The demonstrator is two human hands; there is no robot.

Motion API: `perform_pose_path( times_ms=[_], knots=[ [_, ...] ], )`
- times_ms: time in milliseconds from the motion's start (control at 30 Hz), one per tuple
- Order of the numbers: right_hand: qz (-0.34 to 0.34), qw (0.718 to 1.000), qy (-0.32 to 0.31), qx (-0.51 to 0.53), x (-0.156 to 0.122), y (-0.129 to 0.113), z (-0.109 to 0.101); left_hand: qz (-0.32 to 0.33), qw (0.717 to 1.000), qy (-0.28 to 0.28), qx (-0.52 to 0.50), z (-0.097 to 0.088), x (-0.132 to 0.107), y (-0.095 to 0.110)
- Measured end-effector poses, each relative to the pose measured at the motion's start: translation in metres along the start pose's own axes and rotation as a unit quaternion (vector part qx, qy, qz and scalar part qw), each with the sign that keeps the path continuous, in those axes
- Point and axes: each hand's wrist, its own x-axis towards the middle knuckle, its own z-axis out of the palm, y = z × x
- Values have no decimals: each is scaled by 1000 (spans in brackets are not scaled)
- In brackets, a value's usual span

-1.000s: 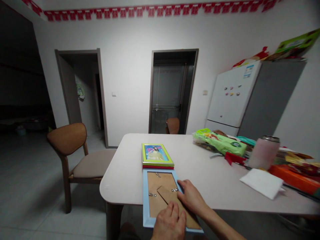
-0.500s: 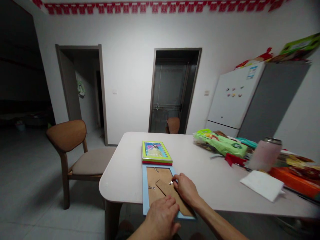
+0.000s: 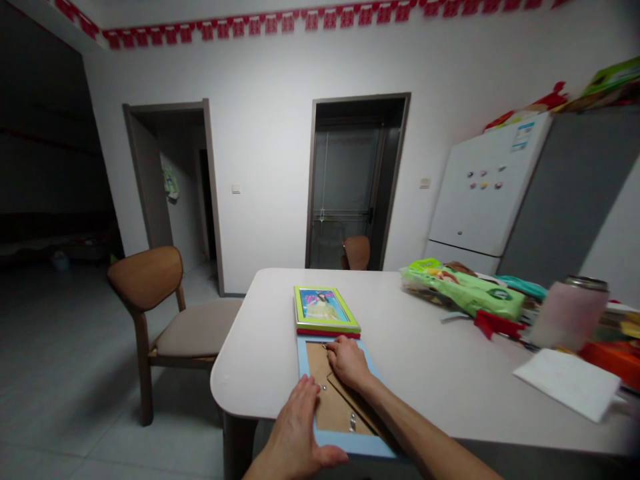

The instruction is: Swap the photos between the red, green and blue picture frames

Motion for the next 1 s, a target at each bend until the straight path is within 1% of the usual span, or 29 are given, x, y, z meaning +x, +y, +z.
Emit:
perform_pose_path(
  times_ms=[100,200,267,367,400,433,500,600,700,800,900,967,1000],
  knots=[
    [12,1000,4,5,6,-4,3,-5,1000,-2,-8,-2,0,-4],
    [8,1000,3,9,-1,-5,-2,-27,999,-4,-22,-4,-1,-3],
    [-23,999,-1,23,-12,-6,-8,-45,998,-8,-31,-5,-2,0],
    [-99,992,-30,76,-30,-9,-14,-61,997,-9,-41,-6,-3,3],
    [-111,989,-34,94,-35,-11,-15,-63,997,-5,-45,-5,-3,4],
    [-109,988,-31,107,-39,-13,-14,-63,997,0,-48,-5,-3,5],
    [-82,990,-12,114,-43,-19,-12,-60,997,7,-55,-5,-3,6],
    [-48,992,14,114,-42,-28,-8,-53,997,3,-53,-7,-3,8],
    [-47,991,13,128,-40,-27,-13,-46,998,4,-43,-8,-2,8],
    [-96,977,-35,185,-47,-12,-29,-35,999,2,-40,-7,-1,4],
    [-151,954,-124,226,-63,9,-47,-23,999,3,-47,-5,-2,-2],
    [-161,945,-168,228,-73,18,-54,-20,998,11,-54,-3,-2,-3],
    [-157,945,-173,228,-77,19,-54,-20,998,13,-57,-3,-2,-3]
  ],
)
